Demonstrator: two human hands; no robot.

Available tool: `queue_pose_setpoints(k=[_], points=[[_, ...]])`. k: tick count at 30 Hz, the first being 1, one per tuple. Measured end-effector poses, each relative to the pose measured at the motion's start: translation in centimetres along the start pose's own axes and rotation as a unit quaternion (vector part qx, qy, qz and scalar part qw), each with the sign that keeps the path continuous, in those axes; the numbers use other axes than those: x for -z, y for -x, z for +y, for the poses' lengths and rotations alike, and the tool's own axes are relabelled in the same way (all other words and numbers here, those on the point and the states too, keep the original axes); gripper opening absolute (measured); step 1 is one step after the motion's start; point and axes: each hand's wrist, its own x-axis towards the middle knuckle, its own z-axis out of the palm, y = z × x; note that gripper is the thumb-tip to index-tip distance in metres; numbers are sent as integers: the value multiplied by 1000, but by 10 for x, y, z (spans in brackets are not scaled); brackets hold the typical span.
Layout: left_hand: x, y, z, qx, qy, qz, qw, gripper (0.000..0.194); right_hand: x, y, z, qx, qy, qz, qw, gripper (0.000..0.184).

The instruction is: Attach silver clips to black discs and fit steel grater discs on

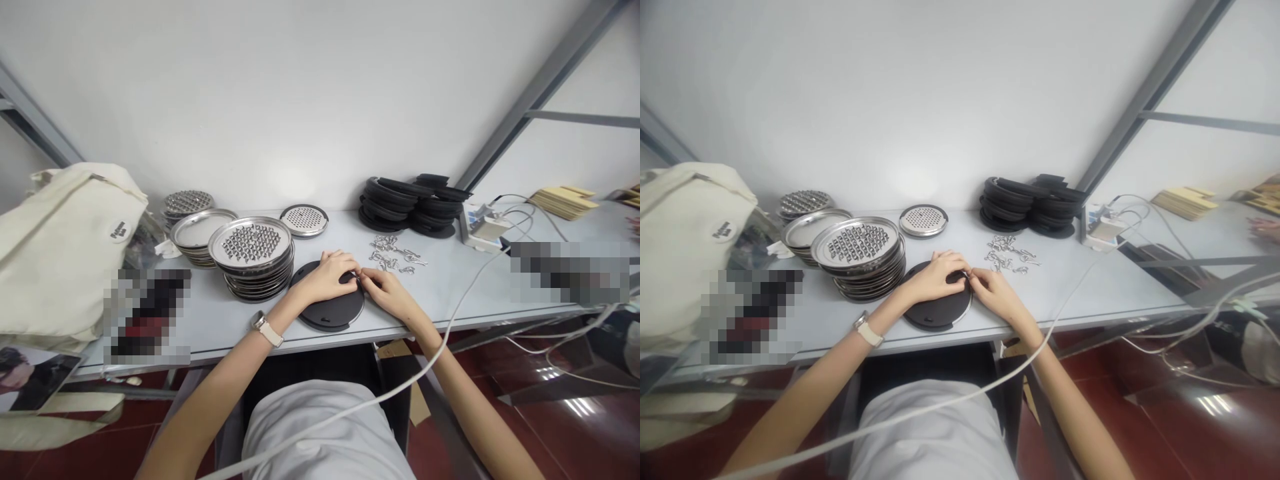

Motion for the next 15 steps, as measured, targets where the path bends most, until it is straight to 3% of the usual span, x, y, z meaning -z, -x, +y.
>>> queue_pose_setpoints(k=[15], points=[[-1,1,-2,-8,-4,14,1000,15,-2,0,3,-13,1,11,1000,27]])
